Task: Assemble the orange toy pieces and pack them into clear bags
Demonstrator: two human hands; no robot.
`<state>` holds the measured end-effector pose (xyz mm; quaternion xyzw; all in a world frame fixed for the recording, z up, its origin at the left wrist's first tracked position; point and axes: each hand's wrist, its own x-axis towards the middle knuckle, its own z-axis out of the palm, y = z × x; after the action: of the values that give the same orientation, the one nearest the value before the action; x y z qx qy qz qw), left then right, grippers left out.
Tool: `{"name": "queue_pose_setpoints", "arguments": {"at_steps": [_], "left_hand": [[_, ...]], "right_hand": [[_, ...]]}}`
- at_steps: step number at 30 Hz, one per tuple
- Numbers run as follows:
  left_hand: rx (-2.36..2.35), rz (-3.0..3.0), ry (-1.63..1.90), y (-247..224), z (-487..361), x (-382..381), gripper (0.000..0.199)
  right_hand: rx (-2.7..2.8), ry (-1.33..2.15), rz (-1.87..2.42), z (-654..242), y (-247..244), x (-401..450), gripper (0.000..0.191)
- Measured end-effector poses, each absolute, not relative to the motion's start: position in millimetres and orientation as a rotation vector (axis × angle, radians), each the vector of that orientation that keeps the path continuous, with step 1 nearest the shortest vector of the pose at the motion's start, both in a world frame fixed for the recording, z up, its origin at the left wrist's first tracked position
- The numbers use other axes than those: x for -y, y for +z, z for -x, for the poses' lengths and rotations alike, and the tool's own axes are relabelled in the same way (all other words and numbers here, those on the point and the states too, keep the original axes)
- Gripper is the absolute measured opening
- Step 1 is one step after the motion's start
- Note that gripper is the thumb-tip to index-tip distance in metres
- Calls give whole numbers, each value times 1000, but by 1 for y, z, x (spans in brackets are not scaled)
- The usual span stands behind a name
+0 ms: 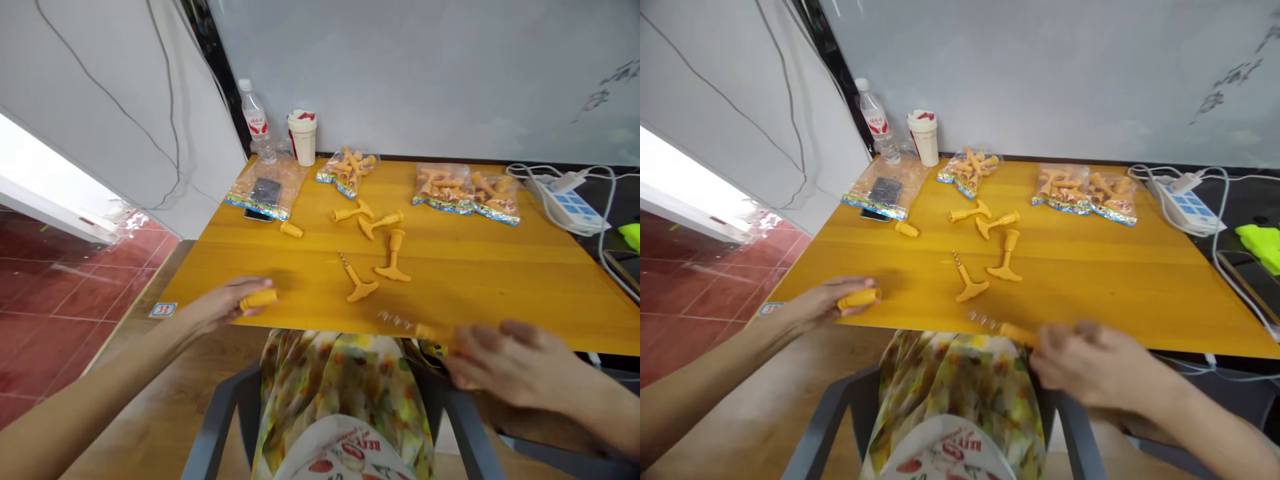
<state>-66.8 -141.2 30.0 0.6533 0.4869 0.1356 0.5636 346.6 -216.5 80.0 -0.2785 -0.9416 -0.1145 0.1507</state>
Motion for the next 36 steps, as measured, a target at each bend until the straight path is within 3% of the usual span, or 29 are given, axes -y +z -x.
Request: {"name": "queue_pose_setpoints", "arguments": {"at_steps": [3,7,12,20,28,31,36], "left_hand": [[-1401,-1982,539,10,86,113,39],[-1501,-2650,507,-12,66,75,29],[-1568,-2834,495,-22,52,56,30],[-1540,-2858,533,-12,43,74,38],[-826,-3090,484,-18,-31,96,38],[-774,-3126,571,-25,-46,95,31],[-899,-3131,655,-27,-55,97,22]], "right_hand": [[2626,-620,976,-380,60,184,22],[2521,-393,1424,-398,13,130,34],[2432,-262,1541,-410,-20,109,39],[2398,-205,1520,-413,-23,112,39],[2142,-52,1581,-403,-22,105,38],[2008,-46,1461,-380,-10,111,32],[2372,-14,1145,-312,3,111,31]]}}
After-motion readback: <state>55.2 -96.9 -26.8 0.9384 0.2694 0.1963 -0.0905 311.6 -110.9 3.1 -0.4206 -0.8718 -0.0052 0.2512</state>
